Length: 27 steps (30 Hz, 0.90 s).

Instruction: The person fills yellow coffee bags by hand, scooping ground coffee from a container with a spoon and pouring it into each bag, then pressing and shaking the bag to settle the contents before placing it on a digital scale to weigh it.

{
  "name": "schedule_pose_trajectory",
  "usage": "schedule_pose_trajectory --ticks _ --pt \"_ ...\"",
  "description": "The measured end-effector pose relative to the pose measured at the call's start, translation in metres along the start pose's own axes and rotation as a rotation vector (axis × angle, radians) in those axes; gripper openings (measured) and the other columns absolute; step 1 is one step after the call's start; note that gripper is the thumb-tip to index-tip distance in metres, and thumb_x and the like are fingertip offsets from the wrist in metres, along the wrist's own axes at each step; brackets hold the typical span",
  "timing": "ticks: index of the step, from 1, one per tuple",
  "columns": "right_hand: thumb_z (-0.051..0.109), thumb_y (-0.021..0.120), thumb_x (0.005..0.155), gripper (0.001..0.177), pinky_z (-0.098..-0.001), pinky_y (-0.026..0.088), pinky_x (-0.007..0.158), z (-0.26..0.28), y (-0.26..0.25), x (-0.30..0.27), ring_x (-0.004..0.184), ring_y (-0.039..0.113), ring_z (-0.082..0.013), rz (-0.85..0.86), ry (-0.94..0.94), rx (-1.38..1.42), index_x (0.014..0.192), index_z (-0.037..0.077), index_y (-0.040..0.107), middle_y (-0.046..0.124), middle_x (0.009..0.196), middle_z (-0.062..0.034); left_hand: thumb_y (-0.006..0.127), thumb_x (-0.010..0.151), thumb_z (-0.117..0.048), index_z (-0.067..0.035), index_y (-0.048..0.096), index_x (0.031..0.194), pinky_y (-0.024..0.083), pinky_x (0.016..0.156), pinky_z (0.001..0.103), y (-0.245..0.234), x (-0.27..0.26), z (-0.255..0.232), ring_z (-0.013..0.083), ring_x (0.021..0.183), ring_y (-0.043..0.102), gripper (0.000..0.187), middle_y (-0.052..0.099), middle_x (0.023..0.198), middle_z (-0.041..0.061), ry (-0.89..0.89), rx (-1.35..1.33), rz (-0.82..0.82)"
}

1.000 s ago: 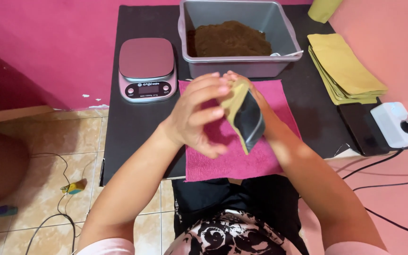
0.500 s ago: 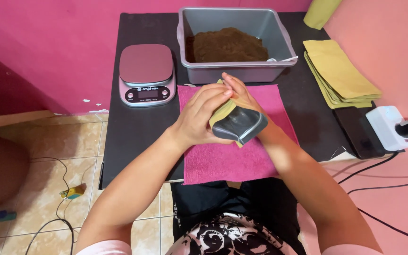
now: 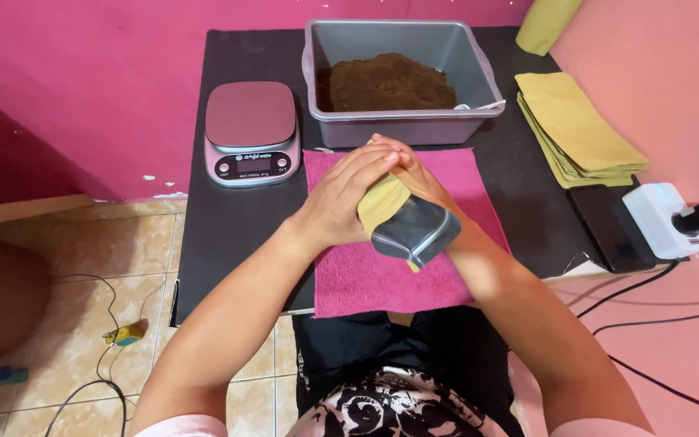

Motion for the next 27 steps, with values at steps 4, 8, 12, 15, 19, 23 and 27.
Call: schedule_pose_trajectory --ticks 4,8,12,15,19,23,27 --pt "0.022 0.023 0.116 0.046 -0.0470 0.023 0.127 0.019 -0.005 0.016 0.148 0.039 -0.0291 -0.022 0.356 0.492 0.151 -0.004 0.038 0.043 0.153 -0.0211 0.085 0.087 -0.016 0.009 0.053 0.139 0.056 0.094 0.062 -0.003 0.006 -0.005 0.0524 0.110 0.067 0.067 0.064 0.127 0.029 0.016 -0.033 -0.018" --pt "0.013 0.022 0.116 0.040 -0.0435 0.016 0.130 0.018 -0.006 0.009 0.154 0.029 -0.0289 -0.025 0.329 0.608 0.151 -0.003 0.033 0.041 0.151 -0.0191 0.090 0.083 -0.017 0.011 0.052 0.138 0.056 0.092 0.063 -0.002 0.010 -0.010 0.0535 0.112 0.066 0.073 0.063 0.128 0.031 0.051 -0.068 -0.032" --pt "0.006 0.023 0.112 0.045 -0.0384 0.012 0.132 0.064 -0.015 0.033 0.154 0.025 -0.0262 0.298 0.340 -0.113 0.156 0.002 0.027 0.035 0.159 -0.0159 0.094 0.081 -0.031 0.004 0.039 0.149 0.047 0.105 0.065 0.008 0.001 -0.002 0.0551 0.126 0.058 0.094 0.055 0.143 0.032 0.030 -0.023 -0.008" --pt "0.001 0.061 0.097 0.054 -0.0520 0.033 0.131 0.035 -0.007 0.010 0.150 0.040 -0.0449 0.010 -0.062 -0.210 0.146 -0.009 0.041 0.035 0.156 -0.0275 0.091 0.085 -0.023 0.006 0.038 0.147 0.049 0.101 0.067 0.011 -0.005 0.008 0.0564 0.123 0.057 0.087 0.054 0.141 0.032 0.055 -0.026 -0.013" --pt "0.014 0.025 0.116 0.043 -0.0324 0.022 0.130 -0.010 -0.003 -0.001 0.154 0.033 -0.0229 -0.073 0.338 0.464 0.158 0.008 0.027 0.033 0.163 -0.0164 0.089 0.086 -0.017 0.005 0.039 0.148 0.051 0.098 0.068 0.010 -0.003 0.004 0.0565 0.122 0.058 0.082 0.055 0.140 0.032 0.033 -0.035 -0.002" --pt "0.012 0.029 0.116 0.042 -0.0417 0.025 0.129 0.012 0.000 -0.001 0.154 0.032 -0.0284 -0.087 0.278 0.368 0.156 0.002 0.031 0.037 0.159 -0.0187 0.090 0.083 -0.012 0.008 0.043 0.142 0.053 0.095 0.068 0.010 -0.008 0.006 0.0574 0.115 0.062 0.078 0.059 0.134 0.034 0.082 -0.032 -0.023" --pt "0.006 0.031 0.113 0.045 -0.0522 0.015 0.132 -0.005 0.005 -0.017 0.155 0.024 -0.0370 -0.139 0.255 0.356 0.156 -0.006 0.029 0.035 0.160 -0.0192 0.091 0.083 -0.016 0.005 0.040 0.145 0.048 0.102 0.070 0.010 -0.007 0.004 0.0595 0.121 0.058 0.083 0.055 0.140 0.035 0.060 -0.039 -0.002"
Point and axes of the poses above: each hand's wrist, its own x-axis towards the middle knuckle, its own y-axis out of the palm, z = x × y, the point moved 6 cm from there along x, towards the middle knuckle
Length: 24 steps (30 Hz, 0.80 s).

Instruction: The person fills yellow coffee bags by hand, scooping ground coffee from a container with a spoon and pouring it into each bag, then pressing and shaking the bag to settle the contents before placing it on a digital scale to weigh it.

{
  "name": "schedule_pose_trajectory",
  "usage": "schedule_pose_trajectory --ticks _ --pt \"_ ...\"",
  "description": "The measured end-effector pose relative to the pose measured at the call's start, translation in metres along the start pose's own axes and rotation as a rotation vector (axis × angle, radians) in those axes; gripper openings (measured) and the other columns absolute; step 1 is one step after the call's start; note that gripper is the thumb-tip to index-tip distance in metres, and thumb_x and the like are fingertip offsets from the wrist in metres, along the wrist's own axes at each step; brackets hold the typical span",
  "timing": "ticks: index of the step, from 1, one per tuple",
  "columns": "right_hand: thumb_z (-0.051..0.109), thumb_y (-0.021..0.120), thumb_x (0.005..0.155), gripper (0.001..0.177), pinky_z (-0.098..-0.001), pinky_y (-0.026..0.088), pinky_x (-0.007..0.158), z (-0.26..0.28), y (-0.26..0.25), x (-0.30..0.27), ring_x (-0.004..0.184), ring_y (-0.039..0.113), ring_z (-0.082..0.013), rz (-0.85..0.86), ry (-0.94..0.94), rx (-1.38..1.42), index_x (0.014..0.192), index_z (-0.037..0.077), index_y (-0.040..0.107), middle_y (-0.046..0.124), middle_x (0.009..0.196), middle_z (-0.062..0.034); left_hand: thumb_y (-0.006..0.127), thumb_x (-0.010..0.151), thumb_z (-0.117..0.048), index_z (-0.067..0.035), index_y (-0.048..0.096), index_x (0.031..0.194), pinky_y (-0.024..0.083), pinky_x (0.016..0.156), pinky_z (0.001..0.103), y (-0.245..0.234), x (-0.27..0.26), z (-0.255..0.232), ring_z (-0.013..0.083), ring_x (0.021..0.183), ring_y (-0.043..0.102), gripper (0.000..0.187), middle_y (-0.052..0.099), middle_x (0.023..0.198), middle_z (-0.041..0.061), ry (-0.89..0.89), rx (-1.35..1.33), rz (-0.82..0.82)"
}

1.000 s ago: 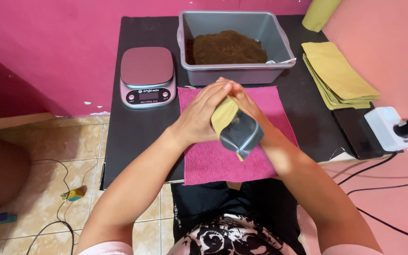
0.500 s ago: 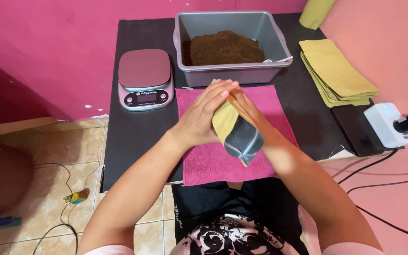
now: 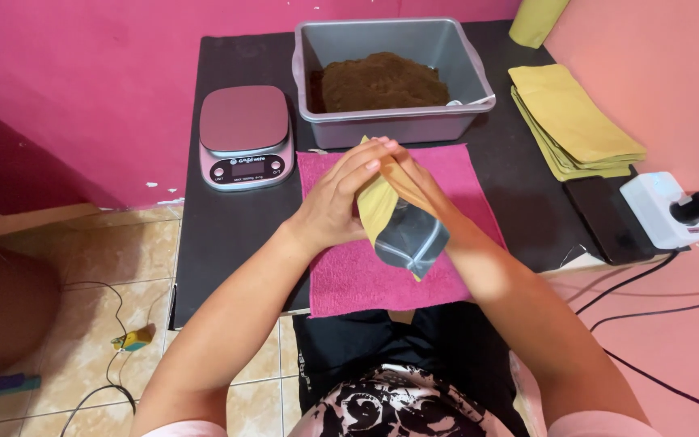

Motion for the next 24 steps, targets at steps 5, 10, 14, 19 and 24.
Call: schedule_pose_trajectory --ticks 5,10,14,19,24 --pt "0.011 0.036 0.112 0.049 -0.0392 0.028 0.126 0.014 -0.003 0.010 0.153 0.031 -0.0268 0.111 0.225 -0.021 0.160 0.009 0.028 0.035 0.161 -0.0191 0.096 0.078 -0.037 -0.004 0.030 0.154 0.038 0.112 0.069 0.007 -0.013 0.011 0.0569 0.134 0.050 0.105 0.048 0.149 0.031 -0.090 0.054 0.047" --pt "0.007 0.041 0.106 0.035 -0.0359 0.043 0.112 -0.040 -0.010 0.010 0.120 0.058 -0.0203 -0.068 0.457 0.588 0.138 0.002 0.055 0.060 0.128 -0.0096 0.096 0.079 -0.031 -0.005 0.034 0.151 0.038 0.112 0.070 -0.004 -0.013 0.020 0.0536 0.127 0.057 0.098 0.056 0.141 0.028 -0.077 0.108 -0.036" --pt "0.036 0.074 0.081 0.093 -0.0442 0.047 0.096 -0.095 -0.044 -0.005 0.115 0.055 -0.0282 -0.053 0.262 0.069 0.162 0.014 0.034 0.054 0.137 -0.0153 0.054 0.109 -0.028 -0.007 0.056 0.137 0.037 0.115 0.039 -0.046 0.004 0.035 0.0231 0.125 0.057 0.035 0.063 0.130 0.008 -0.452 -0.347 -0.625" --pt "0.011 0.093 0.073 0.101 -0.0263 0.044 0.080 -0.054 -0.035 0.002 0.088 0.049 -0.0131 -0.003 0.118 -0.275 0.154 0.015 0.034 0.061 0.116 -0.0070 0.103 0.088 -0.040 -0.027 0.009 0.164 0.037 0.142 0.041 -0.119 -0.032 0.047 0.0191 0.159 0.026 0.121 0.022 0.164 -0.001 -0.306 0.840 -0.496" --pt "0.005 0.081 0.086 0.078 -0.0244 0.046 0.073 -0.048 -0.030 0.004 0.081 0.050 -0.0124 -0.001 0.203 -0.311 0.151 0.010 0.038 0.060 0.102 -0.0064 0.089 0.075 -0.001 -0.026 0.021 0.163 0.044 0.128 0.049 -0.159 -0.057 0.064 0.0341 0.150 0.043 0.114 0.036 0.160 0.009 -0.500 0.822 -0.528"
Point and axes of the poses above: each hand's wrist, its own x-axis towards the middle knuckle, its own y-axis out of the palm, z = x × y, the point moved 6 cm from there along x, towards the middle knuckle
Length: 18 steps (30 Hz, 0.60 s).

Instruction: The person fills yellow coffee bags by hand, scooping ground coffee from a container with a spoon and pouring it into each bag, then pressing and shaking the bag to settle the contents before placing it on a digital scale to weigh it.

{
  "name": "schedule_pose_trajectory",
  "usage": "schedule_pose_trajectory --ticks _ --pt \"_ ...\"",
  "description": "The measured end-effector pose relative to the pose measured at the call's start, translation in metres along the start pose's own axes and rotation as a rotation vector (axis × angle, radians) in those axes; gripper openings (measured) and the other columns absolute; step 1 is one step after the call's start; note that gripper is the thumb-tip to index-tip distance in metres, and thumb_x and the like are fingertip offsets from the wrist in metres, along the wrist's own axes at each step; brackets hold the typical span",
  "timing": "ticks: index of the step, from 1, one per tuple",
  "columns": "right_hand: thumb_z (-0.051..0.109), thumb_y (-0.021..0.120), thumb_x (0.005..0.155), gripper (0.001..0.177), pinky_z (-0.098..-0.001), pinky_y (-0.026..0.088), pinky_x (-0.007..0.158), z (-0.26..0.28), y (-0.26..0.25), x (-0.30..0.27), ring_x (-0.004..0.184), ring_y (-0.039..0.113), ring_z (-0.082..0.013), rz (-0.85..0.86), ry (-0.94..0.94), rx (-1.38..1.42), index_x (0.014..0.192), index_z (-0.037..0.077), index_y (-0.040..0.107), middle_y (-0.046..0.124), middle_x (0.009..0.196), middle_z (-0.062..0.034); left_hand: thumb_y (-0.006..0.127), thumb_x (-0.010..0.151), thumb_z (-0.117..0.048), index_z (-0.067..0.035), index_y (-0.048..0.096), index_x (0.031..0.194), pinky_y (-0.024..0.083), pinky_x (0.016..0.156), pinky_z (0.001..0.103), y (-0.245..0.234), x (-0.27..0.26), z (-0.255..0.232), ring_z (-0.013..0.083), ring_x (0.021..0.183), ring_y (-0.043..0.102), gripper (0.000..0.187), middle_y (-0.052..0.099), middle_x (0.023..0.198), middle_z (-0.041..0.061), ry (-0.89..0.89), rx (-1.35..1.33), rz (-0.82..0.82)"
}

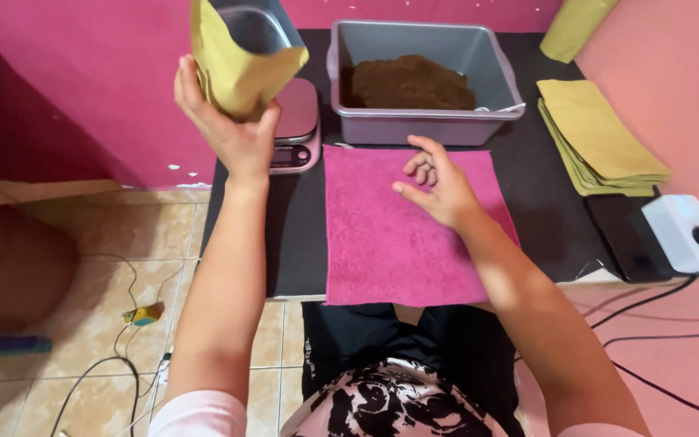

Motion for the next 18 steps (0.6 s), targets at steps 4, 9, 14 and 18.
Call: schedule_pose_trajectory --ticks 4,9,14,18 --pt "0.000 0.076 0.089 0.068 -0.0213 0.044 0.066 0.004 0.005 -0.001 0.074 0.050 -0.0098 0.022 -0.008 0.066 0.147 0.008 0.042 0.060 0.093 -0.0040 0.101 0.074 -0.015 -0.014 0.028 0.156 0.030 0.129 0.053 0.005 0.015 0.014 0.0321 0.146 0.052 0.110 0.050 0.157 0.010 0.000 0.338 0.143" --pt "0.002 0.071 0.091 0.057 -0.0225 0.044 0.061 0.012 0.008 -0.001 0.068 0.052 -0.0102 0.065 0.031 -0.090 0.143 0.002 0.047 0.062 0.087 -0.0035 0.101 0.059 -0.052 -0.017 0.032 0.154 0.038 0.099 0.048 0.042 0.020 0.081 0.0280 0.102 0.071 0.123 0.075 0.115 0.008 -0.072 0.719 0.586" --pt "0.000 0.070 0.090 0.055 -0.0216 0.042 0.058 0.008 0.008 -0.005 0.066 0.049 -0.0092 0.048 0.038 -0.066 0.141 0.002 0.049 0.061 0.085 -0.0022 0.101 0.050 -0.037 -0.019 0.041 0.152 0.019 0.115 0.066 0.059 0.041 0.066 0.0326 0.118 0.066 0.119 0.074 0.121 0.007 -0.257 0.664 0.968" --pt "-0.001 0.070 0.090 0.052 -0.0208 0.041 0.057 0.007 0.005 -0.002 0.065 0.049 -0.0085 0.030 0.037 -0.071 0.139 0.001 0.051 0.060 0.083 -0.0015 0.102 0.043 -0.050 -0.023 0.034 0.160 -0.005 0.118 0.068 0.080 0.037 0.084 0.0377 0.123 0.063 0.139 0.071 0.125 0.014 -0.180 0.727 1.172"
Point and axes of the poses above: each hand's wrist, its own x-axis towards the middle knuckle, its own y-axis out of the palm, z = x × y, the point moved 6 cm from there along x, towards the middle knuckle
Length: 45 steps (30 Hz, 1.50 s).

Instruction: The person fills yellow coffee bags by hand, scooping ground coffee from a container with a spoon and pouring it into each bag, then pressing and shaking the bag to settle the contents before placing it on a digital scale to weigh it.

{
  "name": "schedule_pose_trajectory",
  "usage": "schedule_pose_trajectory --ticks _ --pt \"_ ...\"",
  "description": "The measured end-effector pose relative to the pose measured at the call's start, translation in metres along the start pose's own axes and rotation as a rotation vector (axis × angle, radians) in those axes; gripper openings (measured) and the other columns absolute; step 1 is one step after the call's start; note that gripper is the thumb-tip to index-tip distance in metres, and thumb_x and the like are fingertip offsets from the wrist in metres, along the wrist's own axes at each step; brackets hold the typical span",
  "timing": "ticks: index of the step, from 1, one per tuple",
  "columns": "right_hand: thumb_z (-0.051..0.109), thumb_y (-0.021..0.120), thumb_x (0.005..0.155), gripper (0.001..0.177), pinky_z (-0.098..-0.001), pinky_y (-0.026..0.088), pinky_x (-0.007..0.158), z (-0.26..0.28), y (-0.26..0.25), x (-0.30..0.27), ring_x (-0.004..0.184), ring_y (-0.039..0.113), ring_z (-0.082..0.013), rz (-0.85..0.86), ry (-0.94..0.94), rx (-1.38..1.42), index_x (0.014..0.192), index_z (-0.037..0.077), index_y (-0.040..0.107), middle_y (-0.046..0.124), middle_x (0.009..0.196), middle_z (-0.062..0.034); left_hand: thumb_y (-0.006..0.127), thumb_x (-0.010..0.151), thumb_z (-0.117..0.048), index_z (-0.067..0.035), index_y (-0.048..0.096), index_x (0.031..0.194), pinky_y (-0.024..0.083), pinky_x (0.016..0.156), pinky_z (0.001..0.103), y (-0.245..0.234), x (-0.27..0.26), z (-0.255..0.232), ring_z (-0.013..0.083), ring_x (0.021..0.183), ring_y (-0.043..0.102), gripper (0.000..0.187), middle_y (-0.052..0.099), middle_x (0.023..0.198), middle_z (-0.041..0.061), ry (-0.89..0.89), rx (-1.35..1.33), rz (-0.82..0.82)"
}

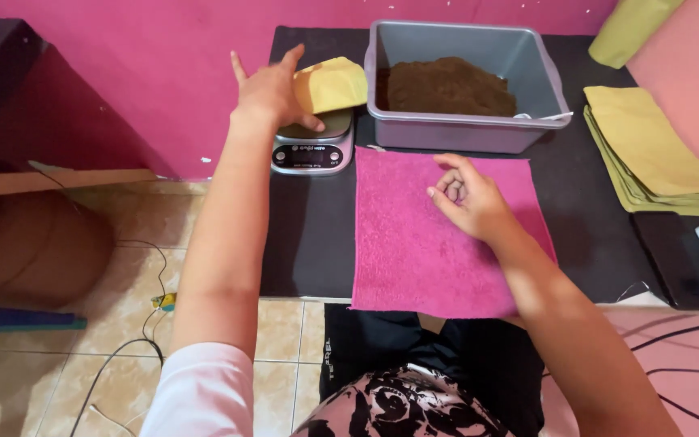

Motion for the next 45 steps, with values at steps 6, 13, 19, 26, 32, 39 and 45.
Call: schedule_pose_trajectory --ticks 6,13,19,26,32,39,45 --pt "-0.002 0.069 0.091 0.050 -0.0200 0.039 0.056 0.008 0.000 0.000 0.064 0.047 -0.0077 -0.001 -0.036 0.023 0.138 0.001 0.052 0.060 0.082 -0.0019 0.100 0.047 -0.045 -0.016 0.048 0.151 0.000 0.118 0.067 -0.013 -0.055 -0.024 0.0407 0.147 0.031 0.119 0.049 0.152 0.011 0.242 -0.029 -0.497" --pt "-0.003 0.069 0.093 0.046 -0.0197 0.038 0.057 0.011 0.001 -0.002 0.064 0.045 -0.0071 -0.024 -0.024 -0.004 0.137 0.001 0.053 0.057 0.081 -0.0004 0.101 0.059 -0.035 -0.013 0.049 0.152 0.005 0.119 0.069 -0.013 -0.105 -0.053 0.0443 0.149 0.020 0.109 0.035 0.160 0.015 0.304 -0.016 -0.524" --pt "-0.002 0.069 0.092 0.047 -0.0200 0.037 0.055 0.006 0.001 0.000 0.062 0.045 -0.0072 -0.026 -0.012 -0.007 0.136 0.002 0.054 0.058 0.079 -0.0001 0.101 0.057 -0.026 -0.015 0.052 0.151 0.005 0.119 0.068 -0.013 -0.102 -0.053 0.0435 0.149 0.022 0.106 0.034 0.160 0.015 0.316 0.004 -0.554" --pt "-0.003 0.070 0.093 0.042 -0.0206 0.038 0.056 0.016 0.000 -0.001 0.063 0.045 -0.0083 -0.029 -0.034 -0.061 0.133 -0.001 0.056 0.058 0.079 -0.0009 0.100 0.068 -0.025 -0.012 0.061 0.141 0.008 0.119 0.066 -0.023 -0.104 -0.035 0.0407 0.145 0.029 0.084 0.042 0.153 0.012 0.246 -0.049 -0.630" --pt "-0.005 0.070 0.092 0.040 -0.0209 0.038 0.056 0.017 0.000 -0.001 0.062 0.046 -0.0085 -0.036 -0.038 -0.070 0.130 -0.001 0.058 0.058 0.078 -0.0012 0.102 0.066 -0.028 -0.011 0.063 0.139 0.010 0.118 0.065 -0.020 -0.103 -0.032 0.0406 0.144 0.030 0.084 0.044 0.152 0.012 0.245 -0.043 -0.641" --pt "-0.005 0.070 0.092 0.037 -0.0209 0.040 0.057 0.020 0.000 0.000 0.063 0.047 -0.0087 -0.034 -0.029 -0.086 0.128 -0.001 0.060 0.058 0.078 -0.0010 0.105 0.051 -0.039 -0.013 0.053 0.142 0.008 0.116 0.070 -0.011 -0.102 -0.040 0.0472 0.144 0.025 0.108 0.038 0.154 0.016 0.243 -0.015 -0.547" --pt "-0.006 0.070 0.092 0.038 -0.0210 0.040 0.057 0.021 0.001 0.000 0.062 0.047 -0.0088 -0.028 -0.041 -0.096 0.128 -0.001 0.060 0.058 0.077 -0.0010 0.106 0.043 -0.031 -0.014 0.053 0.145 0.002 0.117 0.072 -0.001 -0.097 -0.042 0.0491 0.147 0.022 0.116 0.035 0.158 0.017 0.230 -0.003 -0.571"
Point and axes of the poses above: each hand's wrist, its own x-axis towards the middle knuckle, its own y-axis out of the palm, z = x × y, the point moved 6 cm from there along x, towards the middle knuckle
